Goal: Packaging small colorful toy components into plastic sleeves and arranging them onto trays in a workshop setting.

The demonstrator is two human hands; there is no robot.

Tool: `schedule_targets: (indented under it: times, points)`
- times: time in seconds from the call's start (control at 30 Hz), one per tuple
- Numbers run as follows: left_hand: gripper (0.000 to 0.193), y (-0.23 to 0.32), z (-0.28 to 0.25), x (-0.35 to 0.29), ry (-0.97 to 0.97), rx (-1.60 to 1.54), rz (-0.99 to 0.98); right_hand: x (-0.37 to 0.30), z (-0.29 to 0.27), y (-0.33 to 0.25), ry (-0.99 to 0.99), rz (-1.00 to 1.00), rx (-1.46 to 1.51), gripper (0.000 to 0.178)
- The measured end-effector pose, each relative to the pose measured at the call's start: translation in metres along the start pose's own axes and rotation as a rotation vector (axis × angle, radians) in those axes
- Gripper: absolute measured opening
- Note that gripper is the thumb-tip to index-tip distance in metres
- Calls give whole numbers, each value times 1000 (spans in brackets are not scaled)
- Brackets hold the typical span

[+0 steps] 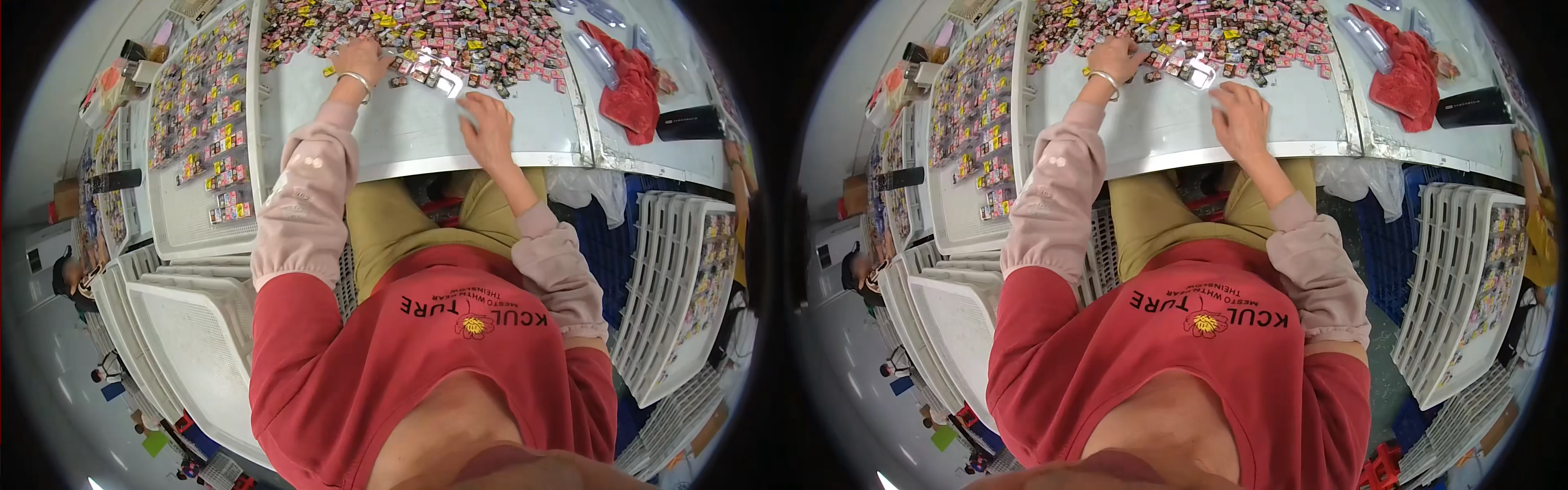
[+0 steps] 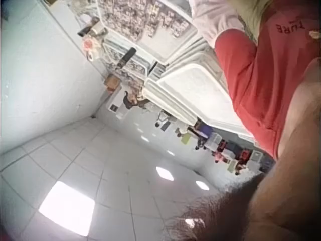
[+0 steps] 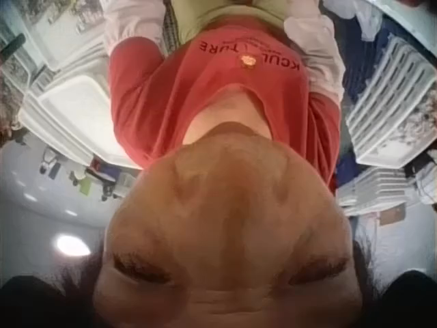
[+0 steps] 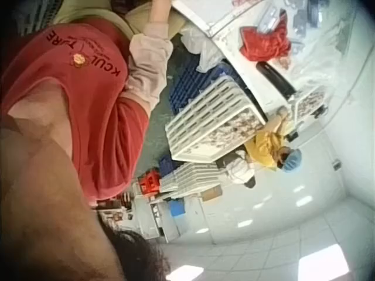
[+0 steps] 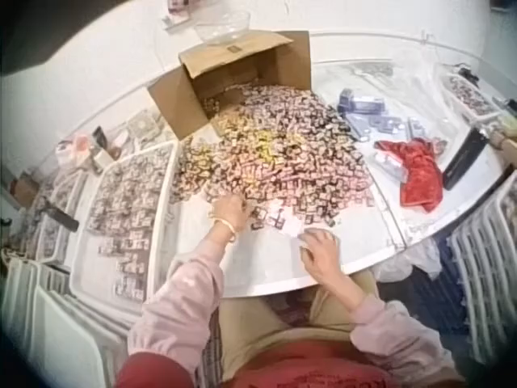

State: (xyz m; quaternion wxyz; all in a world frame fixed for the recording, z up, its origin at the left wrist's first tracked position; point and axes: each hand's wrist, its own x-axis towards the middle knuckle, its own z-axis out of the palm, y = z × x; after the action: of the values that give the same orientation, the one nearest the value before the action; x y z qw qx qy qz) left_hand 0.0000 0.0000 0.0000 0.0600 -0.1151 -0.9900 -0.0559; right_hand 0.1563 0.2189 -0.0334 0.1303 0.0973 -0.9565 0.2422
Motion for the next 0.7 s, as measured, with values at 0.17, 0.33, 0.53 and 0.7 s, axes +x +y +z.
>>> schedule_targets:
  times: [0.17, 0.33, 0.53, 0.7]
  points:
    - [24, 13, 9, 2, -134, -86, -106, 40, 12, 1, 255, 164, 320, 26]
    - [20, 6, 9, 1, -46, -283, -56, 56, 19, -2, 204, 207, 345, 27]
    - [15, -11, 7, -41, -127, -971, -57, 48, 6, 23, 70, 236, 805, 24]
    - [16, 13, -7, -134, -230, -1123, -308, 13, -15, 17, -118, 256, 756, 20]
